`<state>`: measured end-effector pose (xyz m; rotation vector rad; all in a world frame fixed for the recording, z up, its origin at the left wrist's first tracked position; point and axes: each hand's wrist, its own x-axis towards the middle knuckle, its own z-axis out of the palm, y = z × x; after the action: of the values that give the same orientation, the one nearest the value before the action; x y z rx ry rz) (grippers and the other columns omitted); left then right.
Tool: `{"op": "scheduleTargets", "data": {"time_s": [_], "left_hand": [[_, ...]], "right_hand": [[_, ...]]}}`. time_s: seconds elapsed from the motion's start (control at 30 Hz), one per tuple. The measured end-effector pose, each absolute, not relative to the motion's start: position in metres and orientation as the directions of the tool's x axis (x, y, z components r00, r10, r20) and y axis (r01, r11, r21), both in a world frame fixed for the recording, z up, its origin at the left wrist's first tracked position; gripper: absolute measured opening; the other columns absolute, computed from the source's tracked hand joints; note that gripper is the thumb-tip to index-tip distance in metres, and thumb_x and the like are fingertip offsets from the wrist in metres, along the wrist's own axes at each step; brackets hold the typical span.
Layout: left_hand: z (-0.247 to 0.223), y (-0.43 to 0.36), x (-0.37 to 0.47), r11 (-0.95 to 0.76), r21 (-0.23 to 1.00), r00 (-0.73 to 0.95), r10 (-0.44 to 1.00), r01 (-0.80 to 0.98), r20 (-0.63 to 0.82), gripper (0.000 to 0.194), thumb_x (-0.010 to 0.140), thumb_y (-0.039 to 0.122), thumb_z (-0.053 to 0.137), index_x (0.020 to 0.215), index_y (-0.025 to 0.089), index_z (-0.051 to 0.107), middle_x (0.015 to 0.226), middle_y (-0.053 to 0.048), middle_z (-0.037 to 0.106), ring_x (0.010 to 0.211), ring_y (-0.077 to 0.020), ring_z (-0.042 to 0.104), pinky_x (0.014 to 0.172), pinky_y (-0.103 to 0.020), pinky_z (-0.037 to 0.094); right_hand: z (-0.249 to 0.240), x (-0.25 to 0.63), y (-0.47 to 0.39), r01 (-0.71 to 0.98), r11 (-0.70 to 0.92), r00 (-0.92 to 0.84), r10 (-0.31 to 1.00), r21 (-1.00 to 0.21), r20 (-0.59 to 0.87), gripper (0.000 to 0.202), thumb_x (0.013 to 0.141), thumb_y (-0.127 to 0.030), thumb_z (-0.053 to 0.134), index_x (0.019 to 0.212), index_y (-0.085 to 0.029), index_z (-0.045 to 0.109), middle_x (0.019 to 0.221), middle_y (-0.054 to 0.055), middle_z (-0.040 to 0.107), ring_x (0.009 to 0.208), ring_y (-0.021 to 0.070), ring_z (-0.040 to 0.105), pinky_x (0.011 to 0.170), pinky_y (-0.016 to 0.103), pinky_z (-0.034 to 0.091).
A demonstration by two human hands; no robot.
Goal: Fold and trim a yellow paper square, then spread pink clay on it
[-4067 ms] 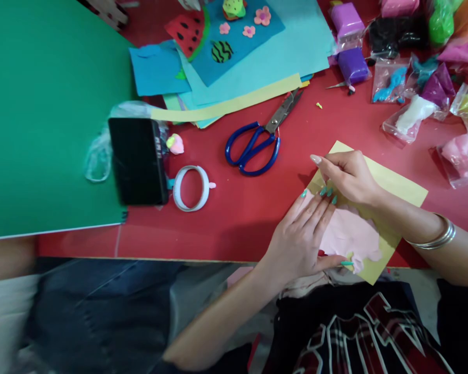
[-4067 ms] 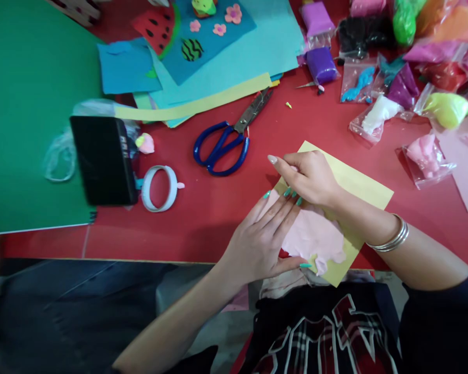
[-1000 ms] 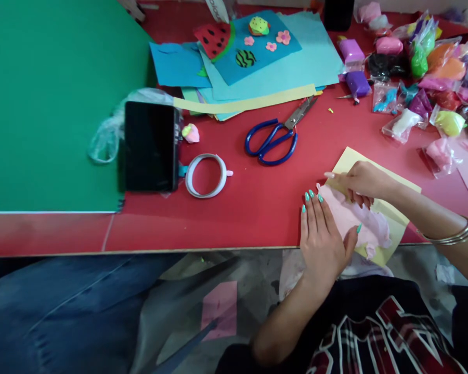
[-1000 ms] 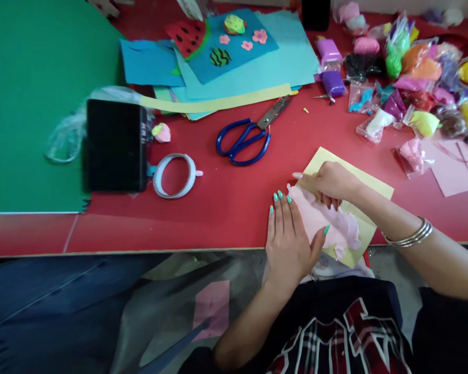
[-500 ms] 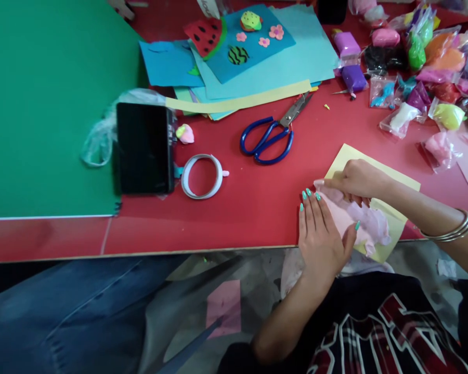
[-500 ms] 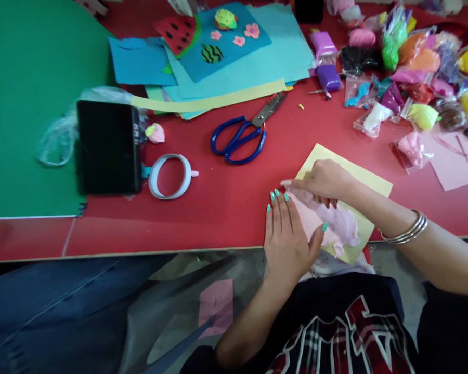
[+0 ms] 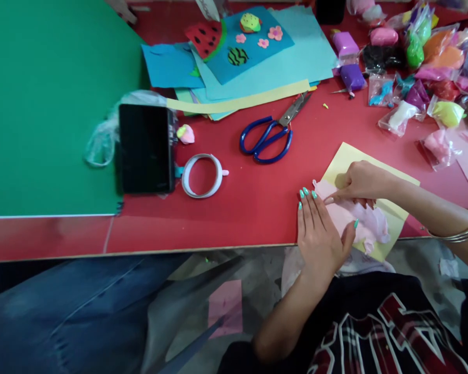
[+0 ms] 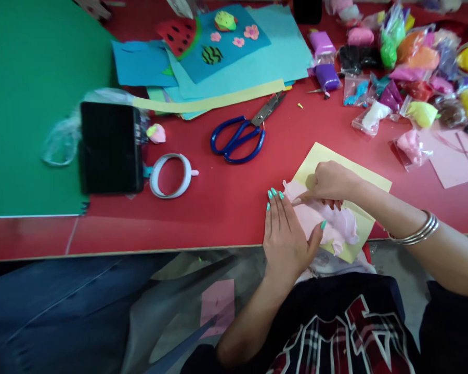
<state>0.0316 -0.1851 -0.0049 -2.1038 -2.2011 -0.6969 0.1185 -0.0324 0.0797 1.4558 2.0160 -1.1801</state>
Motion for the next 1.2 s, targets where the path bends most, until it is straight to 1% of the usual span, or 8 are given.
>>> {"op": "scheduleTargets", "data": {"time_s": [0.1,0.17,0.43,0.6,0.73,0.9,1.0,1.2], "left_hand": [[-0.005,-0.186,0.031,-0.007,0.316,-0.1,0.941,0.949,0.322,0.086,0.094,0.055,0.039,0.146,-0.01,0.017,0.146,-0.037,0.034,0.142,-0.0398,0.028,0.111,-0.052,0.036],[-0.004,-0.186,0.03,-0.007,0.312,-0.096,0.944,0.95,0.315,0.086,0.095,0.056,0.038,0.147,-0.009,0.014,0.146,-0.036,0.035,0.143,-0.0389,0.028,0.111,-0.052,0.036],[-0.001,-0.187,0.028,-0.015,0.286,-0.072,0.954,0.958,0.291,0.084,0.095,0.055,0.037,0.147,-0.008,0.017,0.144,-0.035,0.039,0.143,-0.0385,0.028,0.111,-0.051,0.036],[-0.002,-0.187,0.027,-0.02,0.278,-0.063,0.956,0.96,0.286,0.086,0.094,0.054,0.043,0.147,-0.009,0.019,0.145,-0.036,0.036,0.142,-0.0408,0.028,0.111,-0.054,0.034],[-0.001,-0.187,0.027,-0.025,0.281,-0.057,0.959,0.959,0.279,0.086,0.093,0.054,0.044,0.145,-0.011,0.021,0.144,-0.037,0.037,0.141,-0.0424,0.028,0.111,-0.054,0.035],[0.001,-0.187,0.028,-0.016,0.277,-0.061,0.962,0.961,0.265,0.084,0.095,0.054,0.04,0.146,-0.009,0.02,0.145,-0.036,0.037,0.143,-0.0403,0.026,0.112,-0.054,0.033],[0.002,-0.187,0.027,-0.019,0.266,-0.05,0.967,0.964,0.251,0.082,0.095,0.054,0.039,0.146,-0.008,0.021,0.145,-0.035,0.038,0.143,-0.0398,0.026,0.112,-0.053,0.033],[0.003,-0.186,0.025,-0.038,0.269,-0.029,0.97,0.962,0.242,0.081,0.094,0.053,0.041,0.143,-0.01,0.027,0.144,-0.038,0.035,0.142,-0.0425,0.028,0.11,-0.055,0.034]], "right_hand": [[0.08,0.118,-0.033,0.932,0.137,-0.348,0.598,-0.336,-0.722,0.058,0.073,-0.061,0.068,0.039,-0.018,0.052,0.035,0.003,0.054,0.032,0.0118,0.053,0.045,0.025,0.047],[0.078,0.118,-0.033,0.935,0.137,-0.343,0.594,-0.328,-0.728,0.06,0.077,-0.062,0.064,0.039,-0.018,0.052,0.035,0.003,0.054,0.033,0.0118,0.053,0.045,0.024,0.047],[0.067,0.12,-0.038,0.918,0.038,-0.308,0.696,-0.395,-0.649,0.065,0.082,-0.067,0.055,0.04,-0.018,0.051,0.033,0.003,0.052,0.026,0.0098,0.046,0.037,0.024,0.043],[0.073,0.13,-0.036,0.899,-0.048,-0.315,0.621,-0.435,-0.718,0.064,0.085,-0.064,0.051,0.042,-0.017,0.052,0.035,0.003,0.054,0.027,0.0097,0.048,0.037,0.023,0.043],[0.081,0.134,-0.038,0.94,0.034,-0.296,0.581,-0.341,-0.758,0.06,0.076,-0.062,0.065,0.038,-0.017,0.051,0.034,0.002,0.053,0.028,0.0104,0.049,0.04,0.024,0.045],[0.086,0.121,-0.036,0.974,0.049,-0.217,0.498,-0.223,-0.84,0.068,0.087,-0.062,0.05,0.037,-0.016,0.053,0.031,0.003,0.049,0.027,0.0103,0.047,0.046,0.026,0.048],[0.086,0.114,-0.032,0.989,0.05,-0.147,0.503,-0.141,-0.852,0.069,0.091,-0.061,0.044,0.043,-0.014,0.06,0.029,0.002,0.046,0.028,0.0111,0.048,0.052,0.026,0.05],[0.079,0.106,-0.025,0.979,0.119,-0.205,0.553,-0.168,-0.808,0.069,0.087,-0.068,0.045,0.059,-0.01,0.07,0.033,0.003,0.05,0.032,0.015,0.052,0.051,0.029,0.049]]}}
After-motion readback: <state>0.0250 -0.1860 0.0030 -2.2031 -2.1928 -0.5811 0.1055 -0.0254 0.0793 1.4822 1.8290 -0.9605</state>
